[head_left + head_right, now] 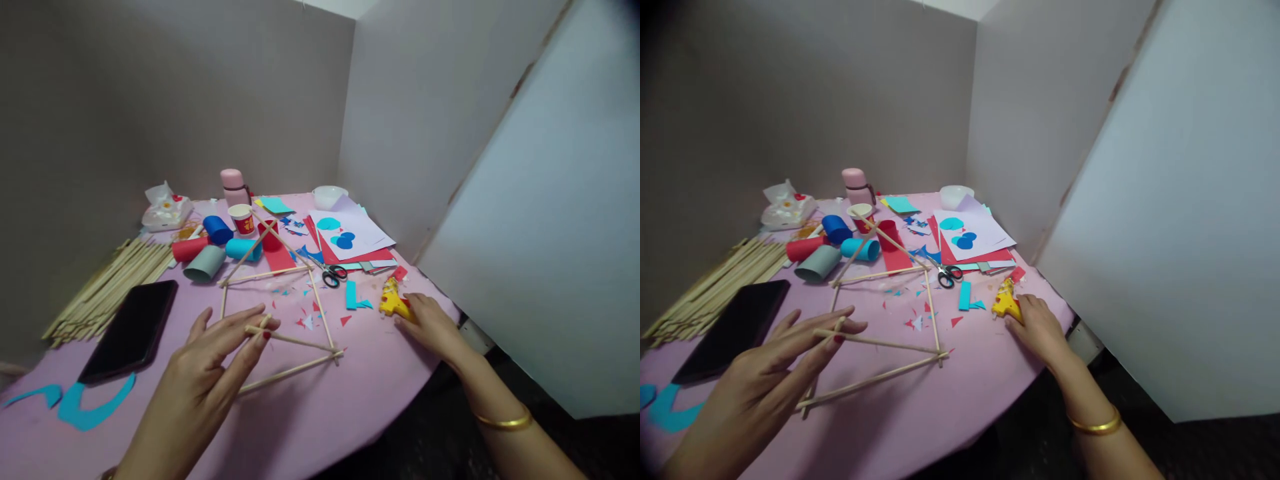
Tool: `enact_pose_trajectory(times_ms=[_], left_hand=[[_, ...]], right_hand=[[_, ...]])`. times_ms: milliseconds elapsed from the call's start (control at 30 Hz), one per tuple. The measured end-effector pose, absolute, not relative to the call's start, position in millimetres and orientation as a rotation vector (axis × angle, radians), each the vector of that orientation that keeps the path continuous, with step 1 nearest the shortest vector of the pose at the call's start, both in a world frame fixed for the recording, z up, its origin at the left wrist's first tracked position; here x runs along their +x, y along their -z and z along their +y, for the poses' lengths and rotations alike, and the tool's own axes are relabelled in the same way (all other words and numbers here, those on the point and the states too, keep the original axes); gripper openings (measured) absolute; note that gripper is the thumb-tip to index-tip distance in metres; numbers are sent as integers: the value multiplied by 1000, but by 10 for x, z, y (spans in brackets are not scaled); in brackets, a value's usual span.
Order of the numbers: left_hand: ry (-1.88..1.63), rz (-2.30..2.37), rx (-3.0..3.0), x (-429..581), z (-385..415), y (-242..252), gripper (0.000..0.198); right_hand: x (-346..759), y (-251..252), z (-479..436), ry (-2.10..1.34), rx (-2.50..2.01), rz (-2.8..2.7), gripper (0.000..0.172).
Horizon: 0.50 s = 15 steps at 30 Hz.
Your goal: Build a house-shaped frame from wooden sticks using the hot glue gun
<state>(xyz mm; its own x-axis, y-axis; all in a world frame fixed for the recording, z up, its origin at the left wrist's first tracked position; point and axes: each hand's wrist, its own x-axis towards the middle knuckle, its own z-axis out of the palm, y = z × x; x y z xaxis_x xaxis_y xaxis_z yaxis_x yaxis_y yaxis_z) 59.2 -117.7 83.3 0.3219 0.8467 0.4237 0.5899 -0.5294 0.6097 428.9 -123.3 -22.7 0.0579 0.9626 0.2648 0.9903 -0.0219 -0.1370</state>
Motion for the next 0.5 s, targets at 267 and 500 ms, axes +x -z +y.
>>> enact_pose_trajectory(times_ms=[267, 500], left_hand=[[-900, 1293, 2237, 632, -1241, -969, 29], [-880, 1256, 2180, 637, -1272, -1033, 23]], right_hand=[[4313, 332, -1220, 146, -1917, -2040, 42], [4344, 443, -1224, 182, -1898, -2108, 35]])
